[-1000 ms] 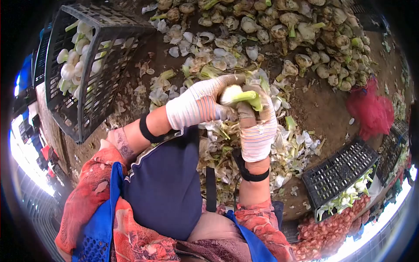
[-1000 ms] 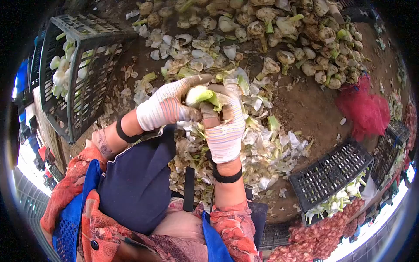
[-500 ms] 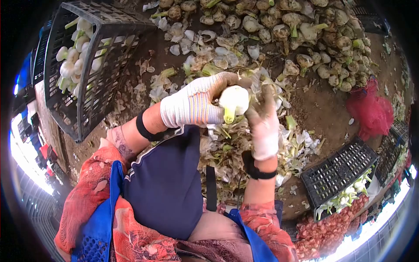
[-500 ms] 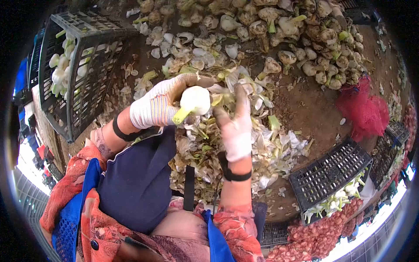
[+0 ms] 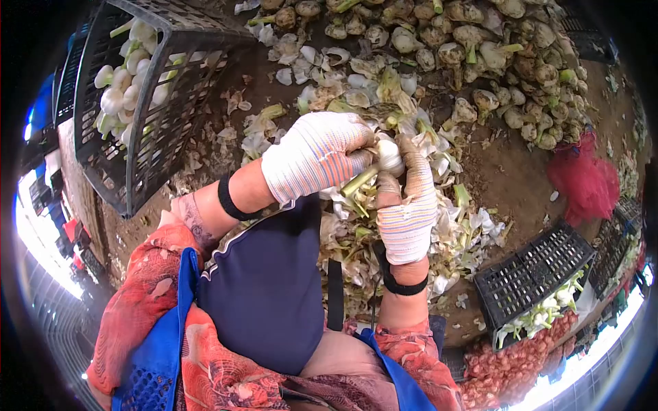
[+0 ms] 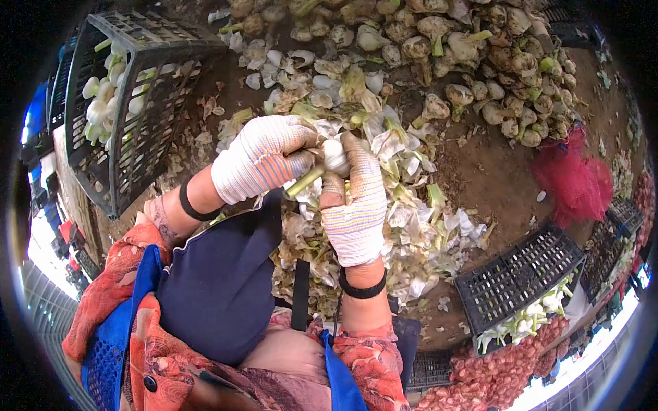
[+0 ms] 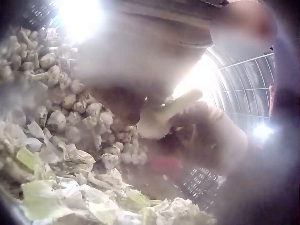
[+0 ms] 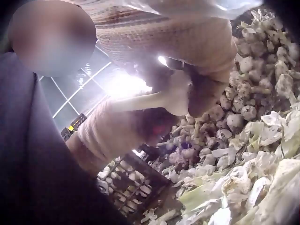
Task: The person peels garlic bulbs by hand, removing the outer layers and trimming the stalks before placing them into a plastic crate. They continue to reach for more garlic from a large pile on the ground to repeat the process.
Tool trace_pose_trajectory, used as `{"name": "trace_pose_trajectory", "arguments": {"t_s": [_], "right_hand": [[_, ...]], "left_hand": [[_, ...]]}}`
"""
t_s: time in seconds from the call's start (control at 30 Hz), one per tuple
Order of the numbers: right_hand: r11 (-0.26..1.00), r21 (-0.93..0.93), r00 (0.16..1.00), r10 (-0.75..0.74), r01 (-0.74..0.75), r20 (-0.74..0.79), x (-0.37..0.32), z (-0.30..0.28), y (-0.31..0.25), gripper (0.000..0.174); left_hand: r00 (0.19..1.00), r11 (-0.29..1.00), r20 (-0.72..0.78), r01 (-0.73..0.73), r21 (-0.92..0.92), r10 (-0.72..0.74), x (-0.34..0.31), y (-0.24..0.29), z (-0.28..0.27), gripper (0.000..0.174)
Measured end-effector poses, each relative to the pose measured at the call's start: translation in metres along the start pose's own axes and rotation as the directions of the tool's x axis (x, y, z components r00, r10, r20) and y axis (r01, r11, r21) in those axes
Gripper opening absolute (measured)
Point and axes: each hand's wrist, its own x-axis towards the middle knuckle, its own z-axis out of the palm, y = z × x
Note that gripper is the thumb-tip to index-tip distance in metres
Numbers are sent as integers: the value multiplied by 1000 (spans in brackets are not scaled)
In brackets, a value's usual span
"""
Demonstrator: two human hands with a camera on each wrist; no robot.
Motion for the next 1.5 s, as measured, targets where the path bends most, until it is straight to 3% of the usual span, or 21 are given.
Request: {"name": "trace_pose_trajectory", "arguments": {"t_s": [0.07,0.17,0.23,0.37,0.5,0.57,0.63,0.67,0.7,0.73,0.77,0.8,0.87,0.97,1.13,1.17,1.3,1.37,1.4,1.47,1.5], "right_hand": [[999,-48,1000,-13,14,17,-1,1,0,48],[912,343,974,223,-224,43,-2,7,-1,49],[565,727,905,380,-390,190,-2,8,-3,50],[236,808,829,312,-541,464,-1,2,9,60],[681,551,876,357,-482,325,4,15,-6,71],[573,636,855,365,-518,368,8,18,-15,75],[858,324,916,392,-399,89,6,22,-18,73],[937,316,989,148,-147,23,-2,30,10,69],[679,660,931,353,-322,91,1,40,10,68],[952,261,986,169,-162,-6,1,36,10,67],[978,-205,999,-44,41,-9,1,31,5,66],[952,191,970,233,-241,64,2,28,-1,65],[437,735,833,452,-519,320,2,17,-7,65],[109,887,855,341,-448,390,-3,8,1,68],[30,894,855,305,-448,418,-1,8,0,67],[52,891,854,313,-451,415,0,9,-1,67],[386,763,812,504,-518,296,3,18,-21,68],[469,736,837,490,-489,244,-2,18,-21,66],[335,812,850,408,-478,332,-5,16,-9,64],[30,911,891,224,-412,395,-11,15,-4,59],[31,911,892,222,-411,394,-11,15,-5,59]], "left_hand": [[1000,998,7,-14,63,14,2,1,1,26],[996,992,18,87,89,-89,8,-2,3,22],[865,650,190,479,-590,-465,7,-7,4,23],[853,450,215,446,-774,-475,-3,-22,4,33],[894,484,123,344,-805,-432,-2,-19,13,29],[897,490,100,325,-809,-430,2,-11,10,30],[884,639,80,393,-661,-461,2,7,8,42],[970,891,-126,137,-433,-210,1,-2,16,47],[982,990,-190,-52,-132,26,1,-9,17,36],[987,995,-155,-45,-95,30,-1,-10,16,30],[992,997,-119,-39,-59,32,-1,-9,14,24],[983,914,-119,80,-397,-138,-3,-13,17,20],[873,566,-4,312,-763,-487,0,-11,6,14],[678,166,-35,129,-978,-735,8,-37,-1,21],[956,431,59,184,-883,-287,-10,-18,9,48],[980,895,-193,-49,-444,-42,-7,-1,5,44],[931,940,-270,-296,-172,244,-3,-10,14,25],[969,987,-192,-157,18,157,-10,-8,10,18],[933,976,-312,-209,-56,182,-9,-12,15,5],[922,893,-255,167,-417,-292,-3,-27,7,8],[819,672,-161,321,-668,-551,2,-28,-3,10]]}}
